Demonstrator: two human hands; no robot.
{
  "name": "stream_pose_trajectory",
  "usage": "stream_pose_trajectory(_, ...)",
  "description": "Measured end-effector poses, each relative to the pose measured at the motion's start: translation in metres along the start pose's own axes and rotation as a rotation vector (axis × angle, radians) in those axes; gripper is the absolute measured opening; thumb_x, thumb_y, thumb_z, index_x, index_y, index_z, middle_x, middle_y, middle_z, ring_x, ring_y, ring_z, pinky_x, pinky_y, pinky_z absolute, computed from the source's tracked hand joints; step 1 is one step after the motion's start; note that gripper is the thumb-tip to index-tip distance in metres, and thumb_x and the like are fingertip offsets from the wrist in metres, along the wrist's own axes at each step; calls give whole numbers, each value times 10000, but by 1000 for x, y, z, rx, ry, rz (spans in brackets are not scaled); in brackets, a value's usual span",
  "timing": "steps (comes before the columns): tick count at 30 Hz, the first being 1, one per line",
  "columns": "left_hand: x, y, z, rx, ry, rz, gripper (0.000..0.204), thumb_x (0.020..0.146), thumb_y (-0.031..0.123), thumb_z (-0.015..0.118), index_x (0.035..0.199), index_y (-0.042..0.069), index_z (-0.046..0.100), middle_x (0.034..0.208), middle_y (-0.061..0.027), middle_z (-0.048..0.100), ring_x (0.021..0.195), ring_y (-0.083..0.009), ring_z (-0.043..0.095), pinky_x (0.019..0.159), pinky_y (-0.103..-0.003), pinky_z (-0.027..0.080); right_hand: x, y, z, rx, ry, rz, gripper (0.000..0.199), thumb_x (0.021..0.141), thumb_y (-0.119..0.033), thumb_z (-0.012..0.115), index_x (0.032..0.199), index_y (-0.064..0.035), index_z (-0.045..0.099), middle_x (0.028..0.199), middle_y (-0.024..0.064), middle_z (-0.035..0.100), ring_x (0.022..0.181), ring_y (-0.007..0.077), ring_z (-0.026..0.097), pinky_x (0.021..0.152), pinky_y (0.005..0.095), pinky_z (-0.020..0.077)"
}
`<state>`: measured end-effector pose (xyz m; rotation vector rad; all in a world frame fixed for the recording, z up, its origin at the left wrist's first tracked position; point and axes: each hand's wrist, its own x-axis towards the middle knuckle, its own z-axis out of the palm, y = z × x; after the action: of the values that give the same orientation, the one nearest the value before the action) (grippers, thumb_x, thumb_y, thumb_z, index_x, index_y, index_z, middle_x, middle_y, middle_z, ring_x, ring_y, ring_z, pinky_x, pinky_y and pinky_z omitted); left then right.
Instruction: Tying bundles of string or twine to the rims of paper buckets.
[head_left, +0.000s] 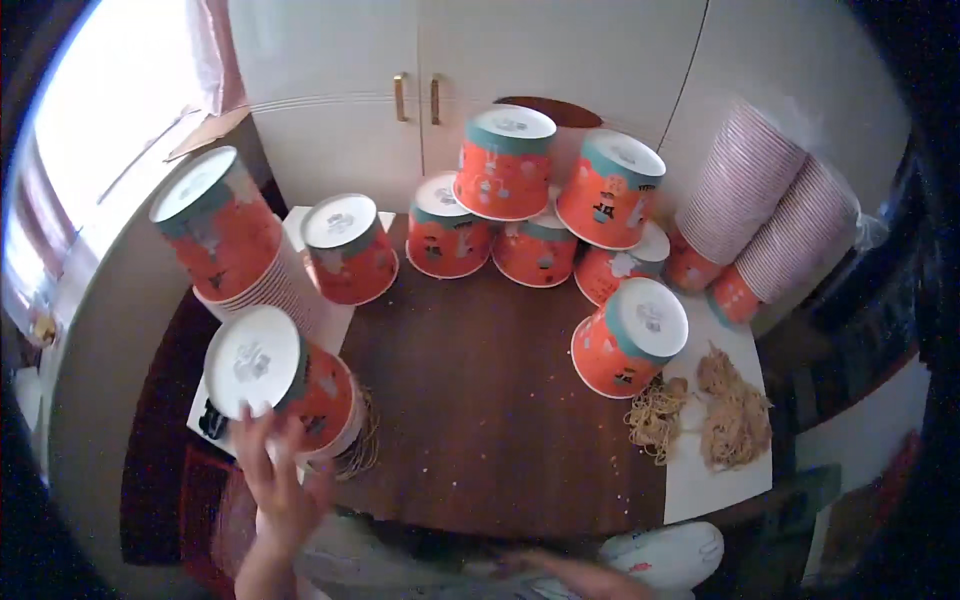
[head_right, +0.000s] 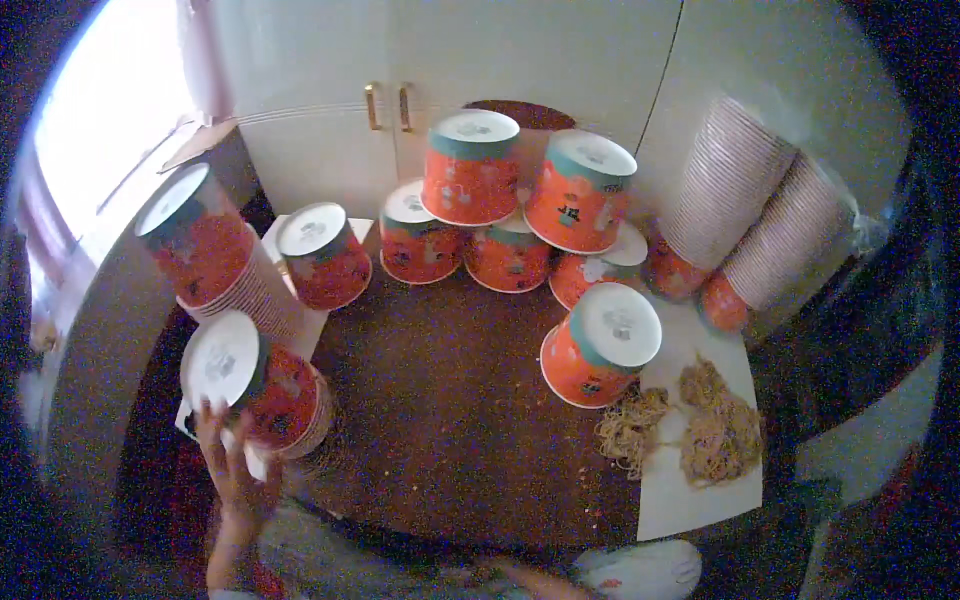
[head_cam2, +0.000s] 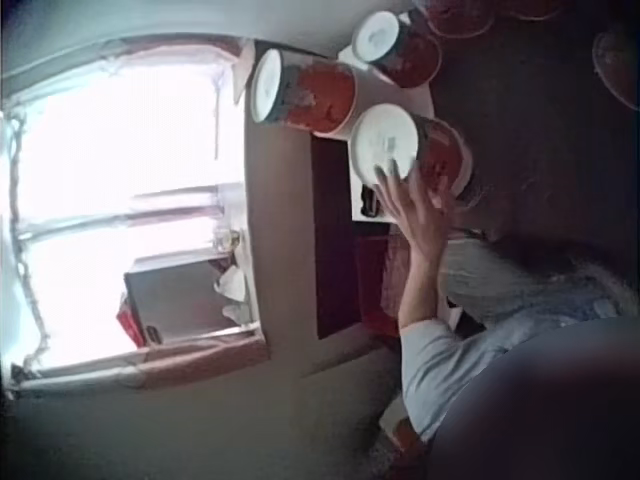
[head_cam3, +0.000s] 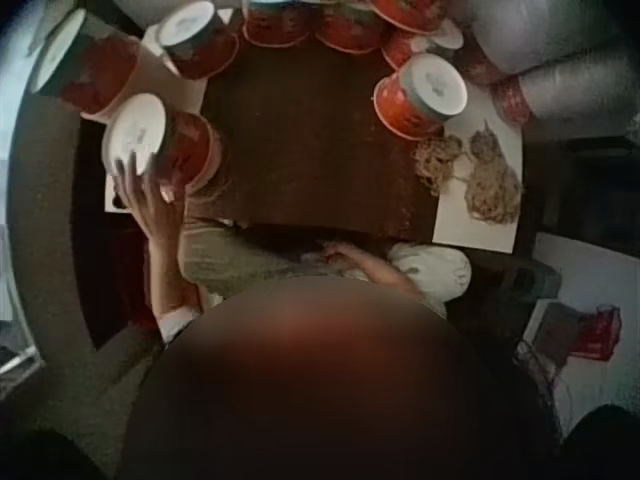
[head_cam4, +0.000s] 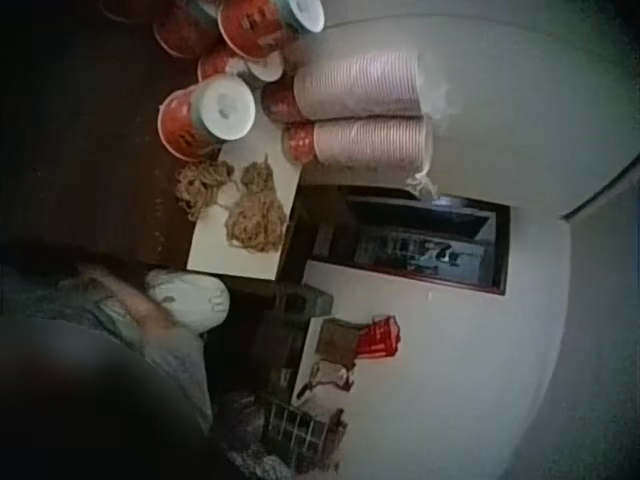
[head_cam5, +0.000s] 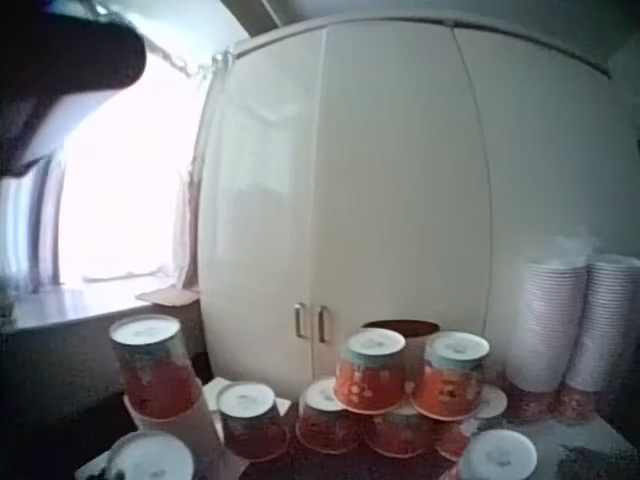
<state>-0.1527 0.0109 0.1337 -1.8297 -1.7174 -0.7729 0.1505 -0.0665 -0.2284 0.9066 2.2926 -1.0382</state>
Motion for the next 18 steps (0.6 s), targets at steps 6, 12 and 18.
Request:
stream_pose_trajectory(6,-49,63,40,-428,-220,208,304,662,186,636,947,100,572,1135,-159,431,1131,-382,346,901,-541,296,15,24,-17,30,-63,42,433,807,-256,484,1139,17,435,1119,181,491,1015,293,493,853,342,402)
stream_pose_trajectory(12,-50,51,80,-564,-198,109,279,763,204,597,1008,81,545,1135,-141,451,1071,-379,401,864,-435,363,39,50,-48,56,-141,79,444,798,-266,493,1136,16,437,1116,180,496,1010,292,498,848,341,408)
stream_pose_trajectory(18,-42,40,95,-485,-364,106,259,757,217,584,970,73,551,1121,-157,457,1064,-355,419,851,-476,382,51,60,-57,89,-239,99,456,789,-277,502,1134,14,440,1113,179,500,1005,291,504,842,340,414)
